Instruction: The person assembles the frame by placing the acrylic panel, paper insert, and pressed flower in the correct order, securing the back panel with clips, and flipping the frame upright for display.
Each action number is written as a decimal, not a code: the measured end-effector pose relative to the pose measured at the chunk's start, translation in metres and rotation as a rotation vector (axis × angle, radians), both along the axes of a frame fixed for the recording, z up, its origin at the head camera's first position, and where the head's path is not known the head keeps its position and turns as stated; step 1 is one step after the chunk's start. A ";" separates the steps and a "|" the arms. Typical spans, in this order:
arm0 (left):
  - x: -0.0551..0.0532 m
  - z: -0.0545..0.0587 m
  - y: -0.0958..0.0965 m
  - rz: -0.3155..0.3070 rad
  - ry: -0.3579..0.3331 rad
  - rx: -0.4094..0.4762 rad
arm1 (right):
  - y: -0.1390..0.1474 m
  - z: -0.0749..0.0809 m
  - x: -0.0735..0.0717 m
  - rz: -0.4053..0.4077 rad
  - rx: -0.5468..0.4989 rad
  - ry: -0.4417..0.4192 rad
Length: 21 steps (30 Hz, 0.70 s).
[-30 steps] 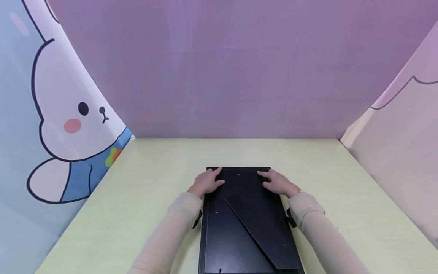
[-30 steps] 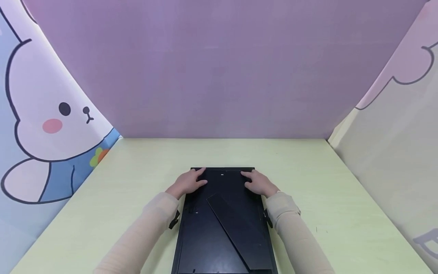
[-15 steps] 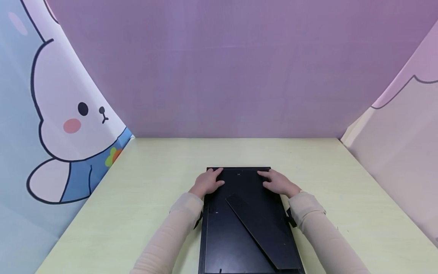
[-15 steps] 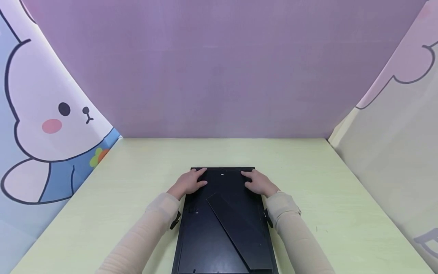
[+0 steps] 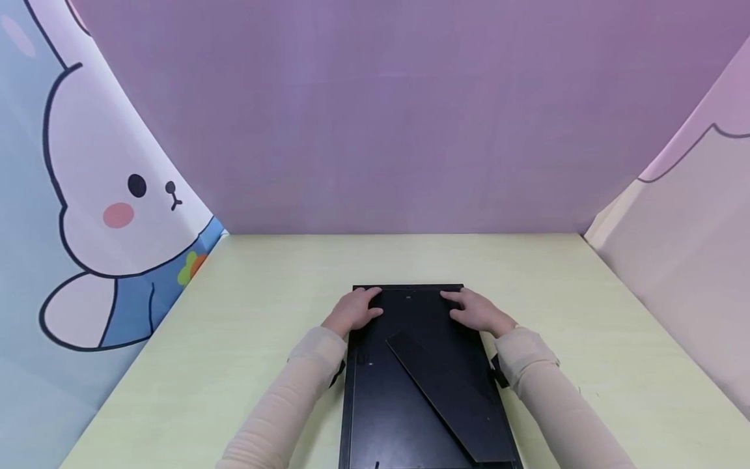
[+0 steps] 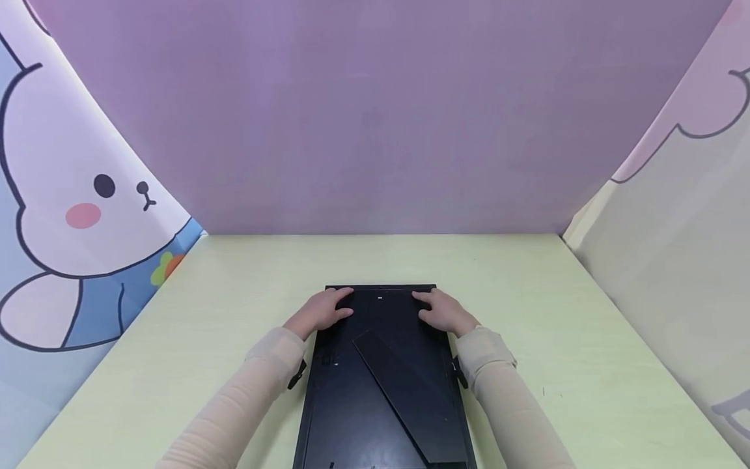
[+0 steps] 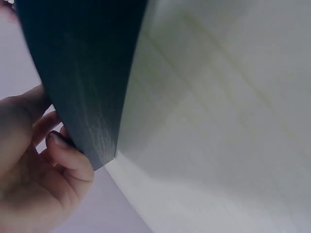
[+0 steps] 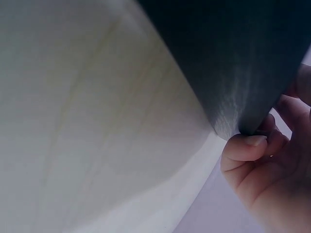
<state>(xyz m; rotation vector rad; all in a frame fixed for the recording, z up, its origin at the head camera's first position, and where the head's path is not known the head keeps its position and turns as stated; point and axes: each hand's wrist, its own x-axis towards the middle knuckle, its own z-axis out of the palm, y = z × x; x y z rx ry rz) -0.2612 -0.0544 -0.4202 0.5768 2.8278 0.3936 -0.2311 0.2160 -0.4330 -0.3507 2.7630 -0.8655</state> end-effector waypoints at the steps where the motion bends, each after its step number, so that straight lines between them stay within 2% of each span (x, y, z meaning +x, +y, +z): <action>1: 0.001 0.001 0.000 -0.004 0.000 0.000 | 0.000 0.000 0.000 0.001 0.001 0.000; 7: 0.005 0.008 0.000 -0.035 0.005 -0.011 | -0.001 0.002 0.001 -0.001 0.005 0.006; 13: 0.006 0.009 0.006 -0.043 0.055 -0.122 | -0.001 0.003 0.001 0.007 0.009 0.033; 21: 0.004 0.004 0.016 -0.009 0.096 -0.229 | -0.002 0.001 0.000 0.014 0.012 0.030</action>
